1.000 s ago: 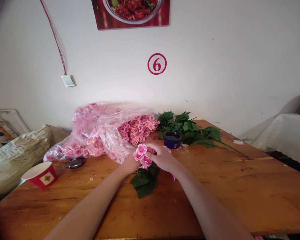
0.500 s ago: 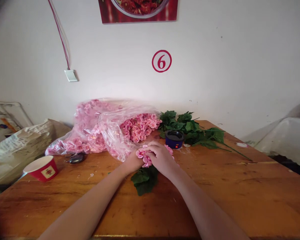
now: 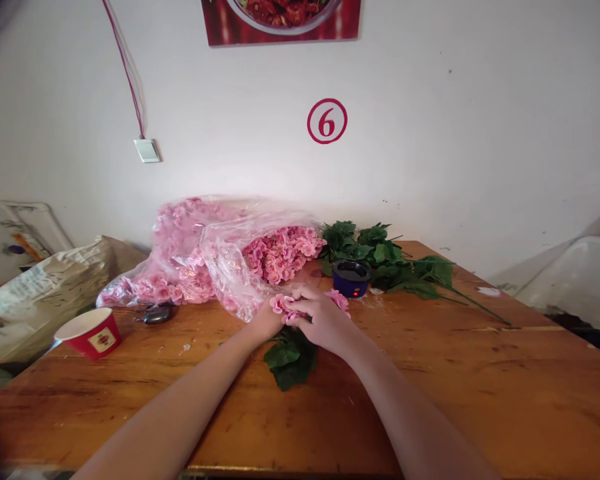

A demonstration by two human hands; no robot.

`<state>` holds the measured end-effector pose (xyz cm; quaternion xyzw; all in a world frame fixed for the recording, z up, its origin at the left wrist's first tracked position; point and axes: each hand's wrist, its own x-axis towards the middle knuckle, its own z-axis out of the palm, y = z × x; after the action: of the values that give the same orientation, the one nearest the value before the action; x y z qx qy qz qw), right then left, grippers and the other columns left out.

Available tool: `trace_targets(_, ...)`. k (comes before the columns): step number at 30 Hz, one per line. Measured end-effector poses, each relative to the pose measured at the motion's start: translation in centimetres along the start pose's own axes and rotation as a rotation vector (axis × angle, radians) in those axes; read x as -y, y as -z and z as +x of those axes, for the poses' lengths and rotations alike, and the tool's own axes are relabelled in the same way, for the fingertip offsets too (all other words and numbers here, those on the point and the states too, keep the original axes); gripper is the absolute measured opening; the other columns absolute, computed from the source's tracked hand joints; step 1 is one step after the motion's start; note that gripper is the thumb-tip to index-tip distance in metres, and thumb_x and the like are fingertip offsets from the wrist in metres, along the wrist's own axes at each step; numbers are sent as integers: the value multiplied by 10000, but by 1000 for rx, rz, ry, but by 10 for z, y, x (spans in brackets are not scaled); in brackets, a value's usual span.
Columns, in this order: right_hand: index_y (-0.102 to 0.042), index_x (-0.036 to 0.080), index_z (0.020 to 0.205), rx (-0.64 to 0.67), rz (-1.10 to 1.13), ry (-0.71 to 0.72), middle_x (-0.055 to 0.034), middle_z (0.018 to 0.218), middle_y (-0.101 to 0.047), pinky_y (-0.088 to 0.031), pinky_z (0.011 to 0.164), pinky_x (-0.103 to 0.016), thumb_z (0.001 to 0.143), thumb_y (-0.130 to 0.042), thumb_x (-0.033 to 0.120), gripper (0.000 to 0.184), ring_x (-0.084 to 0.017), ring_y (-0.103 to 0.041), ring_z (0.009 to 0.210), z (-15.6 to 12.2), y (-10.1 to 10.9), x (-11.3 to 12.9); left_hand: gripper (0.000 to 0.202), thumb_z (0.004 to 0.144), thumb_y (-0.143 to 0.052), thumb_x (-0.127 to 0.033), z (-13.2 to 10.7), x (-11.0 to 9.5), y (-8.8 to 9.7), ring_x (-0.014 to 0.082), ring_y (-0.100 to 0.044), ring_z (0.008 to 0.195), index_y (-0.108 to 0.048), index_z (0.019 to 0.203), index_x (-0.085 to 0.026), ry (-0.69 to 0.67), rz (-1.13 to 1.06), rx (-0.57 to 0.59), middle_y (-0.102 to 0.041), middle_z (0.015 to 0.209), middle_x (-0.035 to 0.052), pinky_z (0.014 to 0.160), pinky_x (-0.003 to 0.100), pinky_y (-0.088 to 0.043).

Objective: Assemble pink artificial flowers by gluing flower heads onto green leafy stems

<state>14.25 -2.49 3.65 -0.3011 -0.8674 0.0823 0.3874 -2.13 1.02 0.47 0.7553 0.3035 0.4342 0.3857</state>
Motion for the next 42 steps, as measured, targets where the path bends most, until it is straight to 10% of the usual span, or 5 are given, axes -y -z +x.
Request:
trace_targets(11,-671,198,663,-20,123,-246,-7,723,-617,-414,580,-247,637,-567,29,200,-141,-566,647,3,-7,-10,93,792,-558,-148,-4,-5,-7,144,-558,658,-642,754,-152,-65,655,160,-641,747,34,645,245,-406)
trace_targets(19,-558,214,741,-32,20,-475,39,637,-579,-359,552,-243,619,-604,129,156,-143,-529,596,3,-6,-10,140,809,-626,-285,-6,-10,-8,151,-575,650,-639,759,-154,-111,646,180,-633,712,27,605,239,-384)
trace_targets(37,-494,217,670,-32,-77,-374,6,655,-576,-346,586,-269,839,-582,279,200,-160,-535,645,2,-18,1,139,796,-515,-135,-7,8,-9,142,-559,681,-642,739,-146,-15,428,-14,-646,723,25,634,240,-415)
trace_targets(42,-552,235,1008,-47,-142,-441,-25,802,-663,-360,628,-285,850,-576,321,181,-199,-604,742,0,-19,-7,156,795,-502,-107,-6,-2,-8,158,-587,721,-652,802,-152,-69,458,-57,-665,776,36,692,260,-434)
